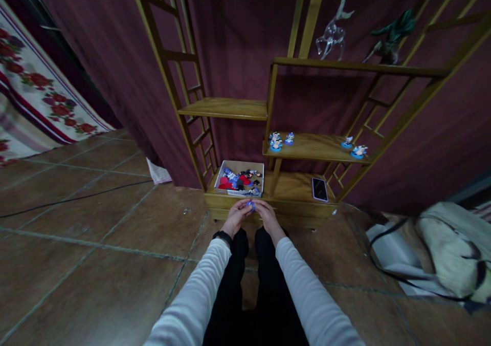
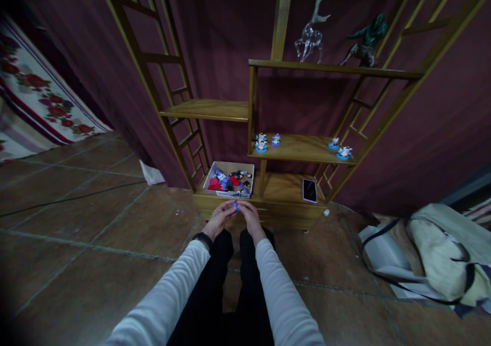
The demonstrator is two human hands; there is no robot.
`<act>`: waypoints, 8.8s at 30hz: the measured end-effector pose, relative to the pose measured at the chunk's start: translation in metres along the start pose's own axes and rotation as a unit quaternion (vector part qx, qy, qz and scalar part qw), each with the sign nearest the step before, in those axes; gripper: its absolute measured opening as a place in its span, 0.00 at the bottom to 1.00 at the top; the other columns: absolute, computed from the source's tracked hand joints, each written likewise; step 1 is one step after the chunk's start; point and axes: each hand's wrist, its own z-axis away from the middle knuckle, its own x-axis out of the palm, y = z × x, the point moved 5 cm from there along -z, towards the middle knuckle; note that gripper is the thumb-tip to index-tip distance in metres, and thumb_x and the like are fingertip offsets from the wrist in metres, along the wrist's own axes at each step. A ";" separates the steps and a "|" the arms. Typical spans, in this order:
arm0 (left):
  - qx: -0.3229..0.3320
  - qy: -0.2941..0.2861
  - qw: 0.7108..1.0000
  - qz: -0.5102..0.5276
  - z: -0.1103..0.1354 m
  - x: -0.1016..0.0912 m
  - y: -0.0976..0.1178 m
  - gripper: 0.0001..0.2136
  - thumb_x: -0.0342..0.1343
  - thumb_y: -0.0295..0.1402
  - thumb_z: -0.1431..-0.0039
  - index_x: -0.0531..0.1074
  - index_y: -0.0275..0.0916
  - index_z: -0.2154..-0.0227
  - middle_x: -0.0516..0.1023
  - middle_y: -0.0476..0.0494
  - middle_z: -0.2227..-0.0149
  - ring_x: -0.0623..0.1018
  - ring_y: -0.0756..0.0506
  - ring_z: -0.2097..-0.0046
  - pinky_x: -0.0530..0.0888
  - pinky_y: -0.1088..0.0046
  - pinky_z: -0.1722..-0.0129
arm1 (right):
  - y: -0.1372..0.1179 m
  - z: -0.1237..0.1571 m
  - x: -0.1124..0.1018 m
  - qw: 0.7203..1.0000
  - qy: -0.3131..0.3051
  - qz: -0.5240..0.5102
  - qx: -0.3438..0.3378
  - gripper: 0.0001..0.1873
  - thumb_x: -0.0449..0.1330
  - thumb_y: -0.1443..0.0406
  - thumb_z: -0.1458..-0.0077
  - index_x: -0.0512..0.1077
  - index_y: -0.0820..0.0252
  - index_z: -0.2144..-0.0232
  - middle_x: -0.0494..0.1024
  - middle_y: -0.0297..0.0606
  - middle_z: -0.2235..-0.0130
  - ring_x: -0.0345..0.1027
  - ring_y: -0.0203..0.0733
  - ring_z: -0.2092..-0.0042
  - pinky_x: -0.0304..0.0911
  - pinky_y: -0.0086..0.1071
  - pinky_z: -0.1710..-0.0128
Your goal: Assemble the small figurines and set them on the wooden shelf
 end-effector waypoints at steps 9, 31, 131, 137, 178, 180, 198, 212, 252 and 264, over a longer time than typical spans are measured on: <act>0.018 -0.013 1.000 -0.019 0.001 0.002 0.002 0.22 0.68 0.28 0.65 0.74 0.36 0.61 0.79 0.41 0.64 0.76 0.49 0.64 0.70 0.73 0.61 | -0.007 0.004 0.001 0.999 -0.001 -0.042 0.021 0.09 0.62 0.64 0.63 0.77 0.57 0.73 0.79 0.37 0.64 0.69 0.43 0.59 0.62 0.36 0.56; -0.032 0.017 0.999 -0.016 0.001 -0.005 -0.002 0.15 0.66 0.34 0.59 0.76 0.36 0.66 0.79 0.42 0.66 0.77 0.49 0.66 0.71 0.71 0.62 | -0.002 0.004 -0.003 0.997 0.023 -0.037 0.068 0.12 0.64 0.58 0.62 0.76 0.57 0.72 0.78 0.38 0.64 0.70 0.41 0.61 0.64 0.36 0.59; 0.055 0.042 0.994 -0.080 -0.004 -0.006 -0.004 0.18 0.64 0.26 0.65 0.74 0.36 0.65 0.76 0.46 0.70 0.73 0.51 0.70 0.69 0.73 0.66 | 0.027 -0.011 -0.008 0.993 0.041 0.102 0.033 0.14 0.61 0.58 0.61 0.74 0.58 0.69 0.78 0.37 0.65 0.72 0.41 0.65 0.68 0.36 0.65; 0.034 0.047 0.998 -0.029 -0.004 -0.006 -0.004 0.16 0.64 0.25 0.63 0.74 0.37 0.66 0.77 0.43 0.67 0.75 0.49 0.68 0.70 0.74 0.67 | 0.023 -0.008 -0.009 0.993 0.058 0.102 0.024 0.12 0.58 0.61 0.59 0.74 0.58 0.70 0.78 0.36 0.67 0.72 0.40 0.67 0.69 0.36 0.65; 0.009 0.065 0.997 -0.027 -0.001 -0.009 0.001 0.11 0.67 0.29 0.66 0.75 0.33 0.75 0.76 0.45 0.74 0.73 0.52 0.73 0.69 0.77 0.71 | -0.009 0.011 0.014 0.931 -0.010 0.340 -0.132 0.14 0.52 0.69 0.52 0.76 0.53 0.68 0.77 0.35 0.62 0.69 0.41 0.58 0.61 0.35 0.53; 0.010 0.066 0.997 -0.025 -0.002 -0.009 0.000 0.11 0.67 0.28 0.66 0.75 0.33 0.75 0.76 0.46 0.75 0.73 0.53 0.74 0.69 0.78 0.71 | -0.009 0.010 0.013 0.933 -0.005 0.334 -0.133 0.14 0.52 0.68 0.52 0.76 0.53 0.68 0.77 0.35 0.63 0.70 0.41 0.60 0.62 0.34 0.54; 0.007 0.064 0.998 -0.024 -0.006 -0.012 -0.005 0.14 0.67 0.27 0.64 0.75 0.34 0.69 0.77 0.44 0.72 0.75 0.52 0.72 0.70 0.76 0.68 | 0.004 0.004 0.004 0.927 0.013 0.353 -0.126 0.14 0.51 0.68 0.51 0.75 0.55 0.66 0.77 0.36 0.63 0.70 0.41 0.59 0.62 0.35 0.54; 0.073 0.082 0.991 -0.075 -0.002 -0.010 0.000 0.19 0.68 0.26 0.69 0.73 0.34 0.68 0.77 0.46 0.71 0.74 0.50 0.69 0.70 0.71 0.62 | -0.001 0.008 0.006 0.907 0.029 0.396 -0.138 0.15 0.49 0.69 0.51 0.74 0.56 0.65 0.78 0.38 0.62 0.70 0.41 0.59 0.62 0.35 0.55; 0.022 0.064 0.996 -0.064 0.000 -0.006 -0.002 0.12 0.65 0.30 0.64 0.71 0.36 0.73 0.75 0.46 0.73 0.74 0.50 0.71 0.70 0.73 0.68 | -0.005 0.007 0.005 0.950 0.048 0.296 -0.089 0.10 0.55 0.60 0.51 0.72 0.57 0.67 0.78 0.36 0.67 0.71 0.43 0.63 0.65 0.35 0.62; 0.035 0.059 0.994 -0.083 -0.001 -0.006 -0.004 0.14 0.67 0.31 0.68 0.70 0.36 0.75 0.74 0.47 0.73 0.73 0.51 0.71 0.68 0.74 0.69 | -0.002 0.005 0.004 0.952 0.046 0.294 -0.075 0.10 0.58 0.59 0.54 0.72 0.58 0.70 0.78 0.35 0.69 0.70 0.41 0.65 0.64 0.34 0.63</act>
